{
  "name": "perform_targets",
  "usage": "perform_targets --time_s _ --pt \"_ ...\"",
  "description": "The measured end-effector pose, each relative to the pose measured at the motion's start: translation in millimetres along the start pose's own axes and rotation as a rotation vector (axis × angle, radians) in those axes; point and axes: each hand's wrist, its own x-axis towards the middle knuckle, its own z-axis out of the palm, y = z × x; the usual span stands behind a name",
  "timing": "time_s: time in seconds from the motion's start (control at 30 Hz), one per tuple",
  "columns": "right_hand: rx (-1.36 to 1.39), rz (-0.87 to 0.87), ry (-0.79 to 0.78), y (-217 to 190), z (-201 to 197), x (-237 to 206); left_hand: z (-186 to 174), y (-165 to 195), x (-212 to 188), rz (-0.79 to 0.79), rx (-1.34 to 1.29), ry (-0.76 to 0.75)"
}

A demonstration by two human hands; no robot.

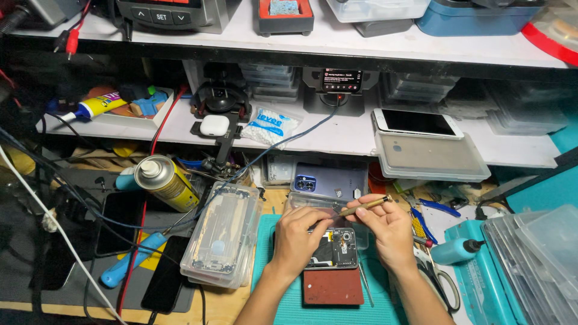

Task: The person repairs a smartphone at a workbench, using a screwdriver to remove and reinstall screws on the opened phone. They lift the phone, work on its internal components, and reposition it on the mat while continuing to unscrew and adjust parts.

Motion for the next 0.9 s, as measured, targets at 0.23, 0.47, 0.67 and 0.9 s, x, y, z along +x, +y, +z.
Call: perform_targets --time_s 0.23,0.47,0.67,0.9 --pt "-0.014 -0.024 -0.005 -0.7 2.5 -3.2 0.4 -1.5 -1.3 0.057 0.054 0.010" --pt "-0.057 -0.054 -0.018 -1.5 3.9 -6.8 -0.1 -0.9 -0.9 0.096 0.094 0.012" --pt "-0.095 -0.102 -0.047 -2.1 4.6 -9.3 0.0 0.3 -0.2 0.108 0.109 0.009" --pt "-0.059 -0.074 -0.055 0.5 5.3 -9.3 0.0 1.2 -1.7 0.109 0.118 0.002"
